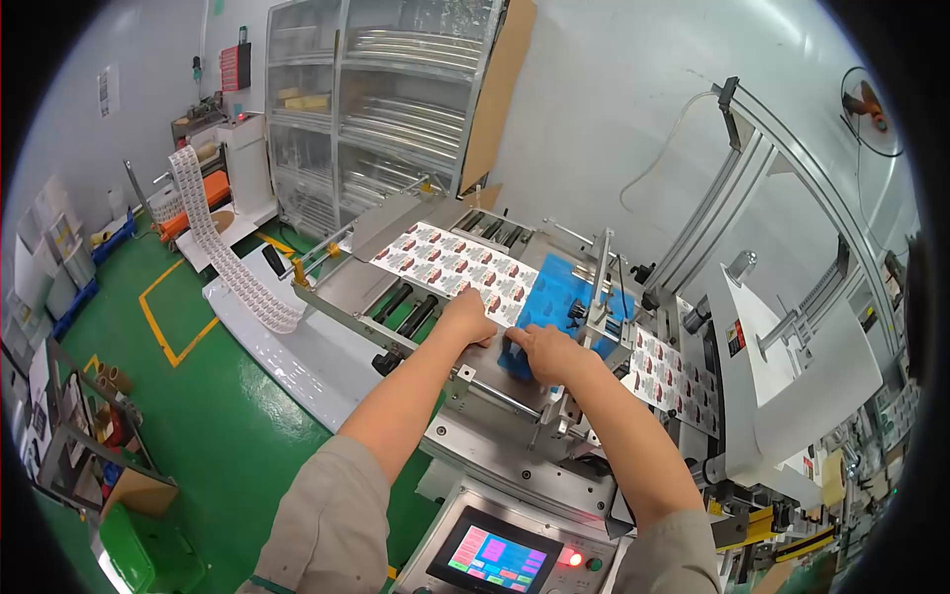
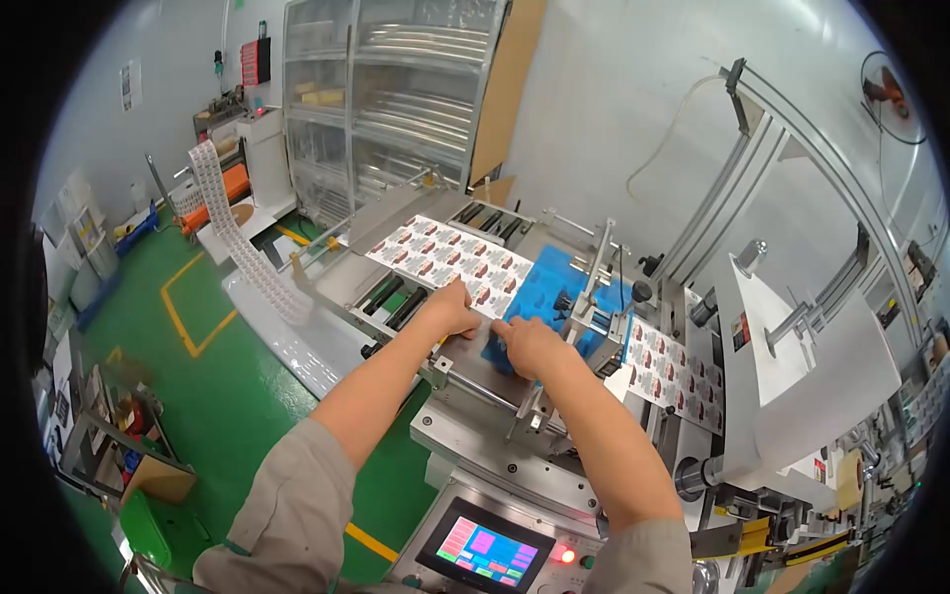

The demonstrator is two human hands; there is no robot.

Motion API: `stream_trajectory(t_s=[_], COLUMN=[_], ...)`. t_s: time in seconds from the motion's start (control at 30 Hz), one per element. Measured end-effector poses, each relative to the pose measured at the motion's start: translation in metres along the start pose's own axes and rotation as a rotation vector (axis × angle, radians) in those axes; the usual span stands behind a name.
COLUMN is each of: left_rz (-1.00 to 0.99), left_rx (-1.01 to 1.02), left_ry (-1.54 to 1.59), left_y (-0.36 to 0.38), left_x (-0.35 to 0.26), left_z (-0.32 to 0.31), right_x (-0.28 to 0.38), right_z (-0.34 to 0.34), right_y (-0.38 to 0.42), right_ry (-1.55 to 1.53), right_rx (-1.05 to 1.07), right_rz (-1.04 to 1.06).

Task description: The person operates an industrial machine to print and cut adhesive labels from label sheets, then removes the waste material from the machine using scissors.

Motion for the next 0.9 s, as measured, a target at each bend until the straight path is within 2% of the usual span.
stream_trajectory(t_s=[0.1,0.17,0.23,0.43,0.5,0.8,0.9], left_rz=[0.047,0.034,0.006,0.034,0.023,0.077,0.074], left_rx=[0.118,0.109,0.04,0.079,0.074,0.182,0.228], left_ry=[-0.011,-0.035,0.068,-0.013,-0.127,-0.043,-0.11], left_y=[-0.002,-0.01,-0.01,-0.017,-0.019,-0.013,-0.015], left_x=[0.001,0.006,0.007,0.008,0.007,0.003,0.002], left_z=[0.0,-0.004,-0.004,-0.003,-0.004,-0.002,-0.002], right_x=[-0.003,-0.003,-0.004,-0.007,-0.009,-0.012,-0.015], right_z=[-0.001,0.001,0.0,0.002,0.001,0.004,0.002], right_y=[-0.002,-0.001,-0.004,-0.005,-0.009,-0.015,-0.02], right_ry=[-0.022,-0.044,-0.058,-0.076,-0.044,-0.051,-0.047], right_rx=[-0.025,-0.008,0.002,0.019,-0.018,0.011,0.024], right_rz=[0.008,0.006,0.001,0.022,0.06,0.099,0.088])
Point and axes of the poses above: each hand's wrist, its own y-axis away from the middle knuckle, its own z-axis out of the back of the hand, x = y × z, the point moved 5 cm from there along -y, towards the middle knuckle, and after that the axes turned 15 degrees about x, right-handed, at the moved point
